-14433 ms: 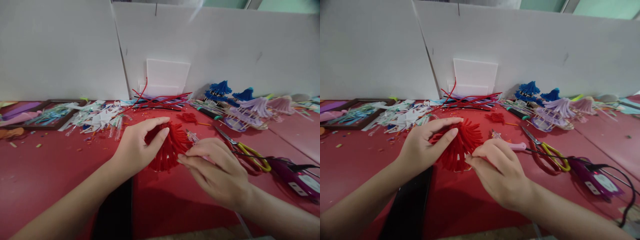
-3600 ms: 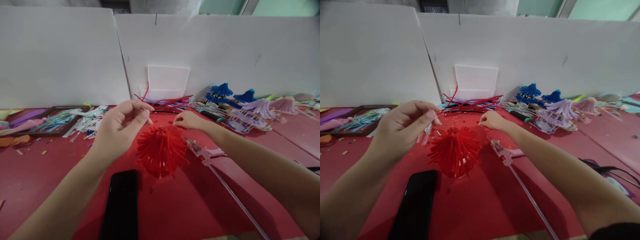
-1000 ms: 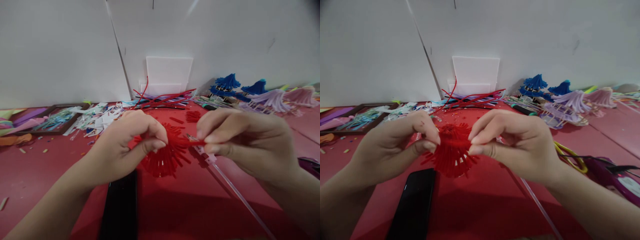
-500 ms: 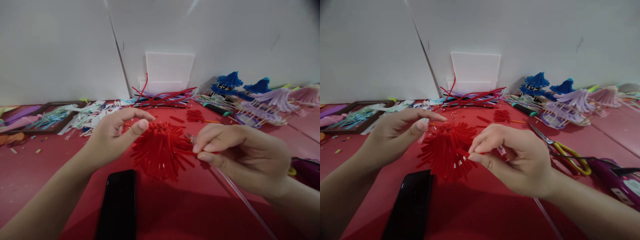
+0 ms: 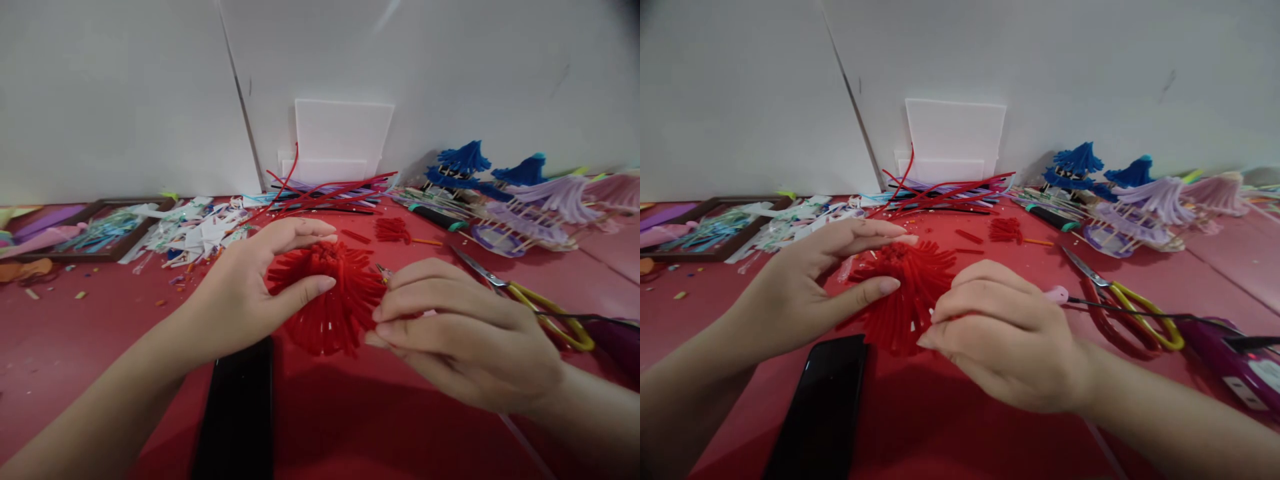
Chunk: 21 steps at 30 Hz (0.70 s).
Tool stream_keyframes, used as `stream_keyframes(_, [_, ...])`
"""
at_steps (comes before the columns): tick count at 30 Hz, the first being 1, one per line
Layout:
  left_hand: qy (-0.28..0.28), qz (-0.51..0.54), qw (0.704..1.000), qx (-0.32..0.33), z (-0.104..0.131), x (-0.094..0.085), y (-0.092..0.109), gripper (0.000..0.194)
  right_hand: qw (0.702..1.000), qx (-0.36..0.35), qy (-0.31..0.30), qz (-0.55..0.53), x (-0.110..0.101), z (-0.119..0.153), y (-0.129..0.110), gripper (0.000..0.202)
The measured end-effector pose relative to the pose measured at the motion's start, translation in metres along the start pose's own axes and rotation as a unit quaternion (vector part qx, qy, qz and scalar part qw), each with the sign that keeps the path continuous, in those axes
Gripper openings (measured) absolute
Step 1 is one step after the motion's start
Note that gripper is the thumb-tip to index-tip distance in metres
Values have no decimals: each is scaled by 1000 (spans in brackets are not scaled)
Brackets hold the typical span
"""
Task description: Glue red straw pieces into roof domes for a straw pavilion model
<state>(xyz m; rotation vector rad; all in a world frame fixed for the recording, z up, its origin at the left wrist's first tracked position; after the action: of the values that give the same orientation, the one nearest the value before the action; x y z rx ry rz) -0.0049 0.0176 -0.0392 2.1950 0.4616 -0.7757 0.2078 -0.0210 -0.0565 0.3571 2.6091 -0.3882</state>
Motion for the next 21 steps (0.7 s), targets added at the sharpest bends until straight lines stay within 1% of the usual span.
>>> stream_keyframes(2, [0,-9,1000,7,0,0,0,35,999,-30,1,41,3,4,-2,11])
stream_keyframes(6, [-4,-27,1000,16,0,-1,2,34,996,-40,24,81,8,12,-3,15])
stream_keyframes(11, [-4,-28,999,18,1,-2,3,34,996,-43,23,73,11,17,0,13])
stream_keyframes(17, [-6,-27,999,17,1,-1,3,35,996,-40,5,77,12,15,1,14])
stream_keyframes(21, [-10,-22,1000,8,2,1,2,42,997,-28,2,68,11,16,3,15])
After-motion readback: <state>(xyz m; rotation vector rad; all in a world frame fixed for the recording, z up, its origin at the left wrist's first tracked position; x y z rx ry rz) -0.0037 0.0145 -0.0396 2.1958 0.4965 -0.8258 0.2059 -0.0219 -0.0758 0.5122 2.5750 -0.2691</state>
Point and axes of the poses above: each hand's wrist, its own z-axis away from the middle knuckle, its own x-axis out of the palm, y = z × x, the point moved 2 cm from there along -z, towards the middle knuckle, and after that the axes turned 8 degrees about y, right-handed, at the moved point
